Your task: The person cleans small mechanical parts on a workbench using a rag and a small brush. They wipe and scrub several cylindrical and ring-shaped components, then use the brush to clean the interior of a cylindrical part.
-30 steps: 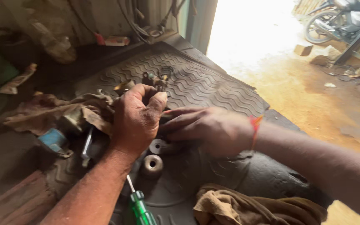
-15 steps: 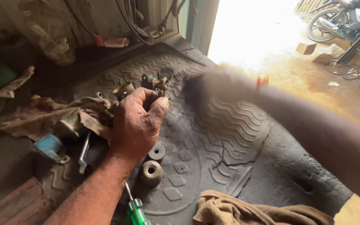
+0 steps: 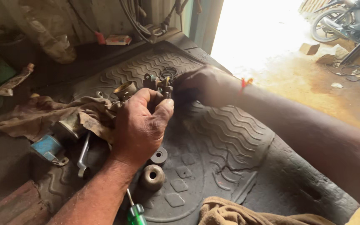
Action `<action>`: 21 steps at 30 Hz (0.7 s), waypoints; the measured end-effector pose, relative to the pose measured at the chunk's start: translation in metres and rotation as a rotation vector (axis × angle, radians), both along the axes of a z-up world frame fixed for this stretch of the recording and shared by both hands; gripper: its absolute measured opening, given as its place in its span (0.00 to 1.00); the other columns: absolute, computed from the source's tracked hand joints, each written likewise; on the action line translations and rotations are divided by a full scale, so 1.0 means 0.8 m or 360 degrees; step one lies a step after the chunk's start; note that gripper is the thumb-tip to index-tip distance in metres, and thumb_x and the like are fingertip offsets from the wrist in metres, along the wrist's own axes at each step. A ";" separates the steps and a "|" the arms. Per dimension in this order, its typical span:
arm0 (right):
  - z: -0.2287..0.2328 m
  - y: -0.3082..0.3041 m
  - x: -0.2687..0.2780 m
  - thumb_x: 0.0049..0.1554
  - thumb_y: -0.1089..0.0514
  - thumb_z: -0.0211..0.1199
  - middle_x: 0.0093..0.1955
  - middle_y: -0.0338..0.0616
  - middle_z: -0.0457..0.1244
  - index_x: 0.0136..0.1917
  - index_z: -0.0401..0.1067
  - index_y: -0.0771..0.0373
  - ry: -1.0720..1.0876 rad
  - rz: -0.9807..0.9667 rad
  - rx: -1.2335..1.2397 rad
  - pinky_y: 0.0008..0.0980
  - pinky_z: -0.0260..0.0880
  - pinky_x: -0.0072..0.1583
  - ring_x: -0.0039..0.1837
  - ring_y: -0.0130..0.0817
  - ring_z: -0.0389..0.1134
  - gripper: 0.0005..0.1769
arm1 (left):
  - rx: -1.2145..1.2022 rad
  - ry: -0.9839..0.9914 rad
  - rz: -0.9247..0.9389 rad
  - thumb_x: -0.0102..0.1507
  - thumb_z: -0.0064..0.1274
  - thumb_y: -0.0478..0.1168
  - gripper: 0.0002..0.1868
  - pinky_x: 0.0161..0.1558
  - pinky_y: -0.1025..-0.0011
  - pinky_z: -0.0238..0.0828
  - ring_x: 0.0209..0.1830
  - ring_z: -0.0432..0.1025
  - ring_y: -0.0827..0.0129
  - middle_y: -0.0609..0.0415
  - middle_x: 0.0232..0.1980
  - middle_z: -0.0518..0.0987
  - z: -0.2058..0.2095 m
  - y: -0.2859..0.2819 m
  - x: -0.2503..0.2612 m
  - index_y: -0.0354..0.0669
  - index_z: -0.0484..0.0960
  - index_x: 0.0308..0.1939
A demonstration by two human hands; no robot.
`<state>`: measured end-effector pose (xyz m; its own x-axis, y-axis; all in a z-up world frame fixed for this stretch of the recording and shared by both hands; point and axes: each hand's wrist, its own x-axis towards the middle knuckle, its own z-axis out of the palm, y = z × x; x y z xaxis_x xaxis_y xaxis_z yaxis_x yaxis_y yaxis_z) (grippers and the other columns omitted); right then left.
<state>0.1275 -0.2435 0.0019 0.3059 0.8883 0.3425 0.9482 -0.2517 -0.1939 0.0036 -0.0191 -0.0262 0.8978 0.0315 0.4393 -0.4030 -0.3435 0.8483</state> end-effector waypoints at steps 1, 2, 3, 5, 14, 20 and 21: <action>0.002 0.000 0.009 0.44 0.74 0.54 0.60 0.50 0.70 0.57 0.78 0.64 -0.0022 0.0032 -0.0022 0.36 0.75 0.62 0.60 0.42 0.73 0.28 | -0.0044 -0.0036 -0.0051 0.62 0.56 0.48 0.14 0.32 0.72 0.72 0.25 0.71 0.76 0.59 0.24 0.77 0.000 -0.001 0.000 0.38 0.81 0.37; 0.007 0.002 0.019 0.44 0.74 0.53 0.61 0.50 0.70 0.58 0.78 0.64 -0.0049 0.0075 -0.0037 0.35 0.76 0.62 0.60 0.41 0.73 0.28 | -0.0081 -0.0077 -0.0092 0.63 0.56 0.48 0.14 0.32 0.72 0.72 0.26 0.71 0.77 0.59 0.25 0.77 0.002 0.001 0.000 0.38 0.80 0.37; 0.015 0.000 0.027 0.48 0.69 0.57 0.58 0.48 0.70 0.57 0.78 0.62 -0.0007 -0.0332 -0.0252 0.35 0.77 0.59 0.58 0.40 0.74 0.23 | -0.0117 -0.0118 -0.0133 0.63 0.57 0.47 0.14 0.33 0.72 0.72 0.28 0.70 0.77 0.60 0.27 0.78 0.003 0.003 0.000 0.37 0.80 0.38; 0.027 -0.004 0.035 0.56 0.61 0.65 0.52 0.44 0.71 0.56 0.79 0.58 0.0092 -0.1150 -0.0674 0.36 0.79 0.53 0.52 0.37 0.76 0.14 | -0.0101 -0.0061 -0.0100 0.63 0.57 0.47 0.15 0.33 0.72 0.72 0.26 0.70 0.77 0.59 0.25 0.77 0.006 0.004 -0.002 0.37 0.80 0.36; -0.016 -0.027 0.048 0.44 0.57 0.66 0.52 0.48 0.71 0.51 0.79 0.64 -0.0616 0.0142 0.0173 0.37 0.73 0.59 0.55 0.44 0.74 0.20 | -0.0040 0.0041 -0.0035 0.62 0.57 0.47 0.13 0.31 0.70 0.72 0.24 0.71 0.74 0.55 0.24 0.78 0.009 -0.004 -0.003 0.39 0.80 0.35; 0.009 -0.021 0.066 0.58 0.54 0.69 0.51 0.40 0.74 0.52 0.82 0.56 0.0191 -0.1186 -0.0038 0.31 0.75 0.55 0.51 0.33 0.75 0.09 | 0.0060 -0.0069 -0.0002 0.62 0.57 0.47 0.14 0.33 0.70 0.73 0.25 0.73 0.73 0.55 0.25 0.79 0.002 -0.005 0.000 0.38 0.81 0.34; 0.012 -0.019 0.068 0.56 0.58 0.67 0.52 0.42 0.73 0.53 0.82 0.58 0.0070 -0.0980 0.0017 0.32 0.75 0.55 0.53 0.34 0.75 0.12 | 0.0079 -0.0085 0.0011 0.62 0.57 0.47 0.14 0.33 0.70 0.73 0.25 0.74 0.73 0.55 0.25 0.80 0.004 -0.003 0.002 0.38 0.81 0.35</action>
<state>0.1820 -0.2588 0.0114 0.7756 0.5406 0.3259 0.6204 -0.7481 -0.2354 0.0051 -0.0213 -0.0230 0.8730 0.0146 0.4875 -0.4444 -0.3879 0.8075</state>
